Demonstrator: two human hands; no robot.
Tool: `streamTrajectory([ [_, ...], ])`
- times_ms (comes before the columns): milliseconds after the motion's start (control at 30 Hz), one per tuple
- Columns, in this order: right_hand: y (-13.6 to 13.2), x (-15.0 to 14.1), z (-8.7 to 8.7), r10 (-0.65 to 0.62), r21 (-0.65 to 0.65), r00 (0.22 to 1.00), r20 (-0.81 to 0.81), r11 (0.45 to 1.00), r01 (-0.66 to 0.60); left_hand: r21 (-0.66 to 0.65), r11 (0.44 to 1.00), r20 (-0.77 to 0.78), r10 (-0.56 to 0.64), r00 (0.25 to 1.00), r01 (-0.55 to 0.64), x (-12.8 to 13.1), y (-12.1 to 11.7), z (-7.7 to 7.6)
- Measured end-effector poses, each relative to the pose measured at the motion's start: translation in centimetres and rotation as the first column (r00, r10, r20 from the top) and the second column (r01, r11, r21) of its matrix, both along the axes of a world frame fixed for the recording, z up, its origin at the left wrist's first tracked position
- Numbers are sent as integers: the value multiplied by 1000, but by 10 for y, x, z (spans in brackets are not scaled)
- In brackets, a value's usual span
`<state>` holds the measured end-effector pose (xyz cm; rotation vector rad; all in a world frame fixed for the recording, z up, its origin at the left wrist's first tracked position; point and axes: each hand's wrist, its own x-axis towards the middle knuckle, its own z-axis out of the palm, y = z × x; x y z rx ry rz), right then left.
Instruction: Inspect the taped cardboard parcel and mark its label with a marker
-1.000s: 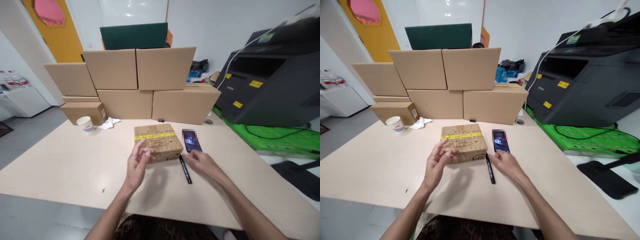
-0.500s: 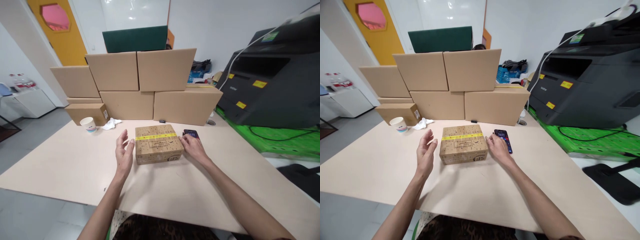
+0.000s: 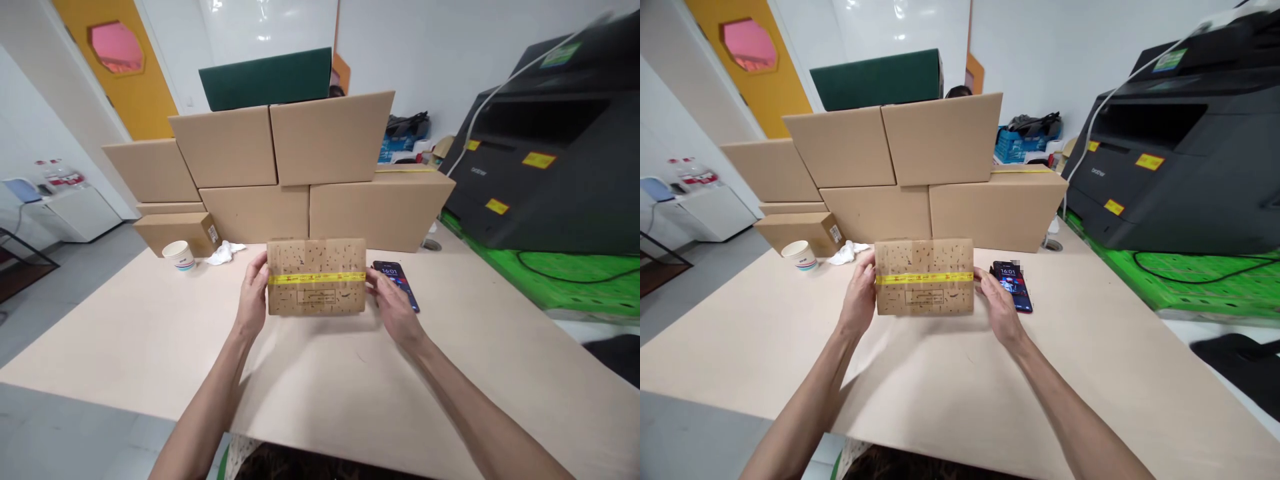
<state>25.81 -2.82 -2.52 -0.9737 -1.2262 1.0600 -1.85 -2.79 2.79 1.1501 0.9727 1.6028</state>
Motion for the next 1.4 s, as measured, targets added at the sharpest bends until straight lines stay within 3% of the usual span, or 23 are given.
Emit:
streamTrajectory([
  [100,-1,-2,-4,-21,0,1000,-7,1000,21,11,999,-37,48,998,-48,0,11,-1],
  [233,-3,-7,-11,-38,-59,999,-39,998,36,-146,971,-47,183,982,-188,0,23,-10],
  [333,-6,-9,-15,-26,-61,998,-63,998,22,-203,955,-105,199,974,-217,-1,27,-12],
  [467,-13,-11,-11,-16,-41,996,-89,999,13,-163,983,-98,70,993,-85,-5,24,-7],
  [567,-17,-14,-6,-53,-16,993,-110,999,52,-55,995,-2,-77,997,77,-8,16,-4],
  [667,-16,-16,-5,-113,-33,988,-102,993,110,56,990,48,-129,991,126,-9,7,-6],
  [800,-13,-16,-10,-157,-87,984,-86,985,149,63,998,10,-20,1000,20,-8,2,-15],
  [1067,-13,-12,-14,-75,-57,996,-58,996,72,-210,961,-19,178,984,-178,1,9,-29],
  [1233,-11,-8,-22,-40,-120,999,8,992,40,-307,951,-39,19,999,-30,6,9,-27],
  [1400,-11,-7,-23,-98,-114,994,-52,989,91,-191,977,35,-86,996,91,2,11,-30],
])
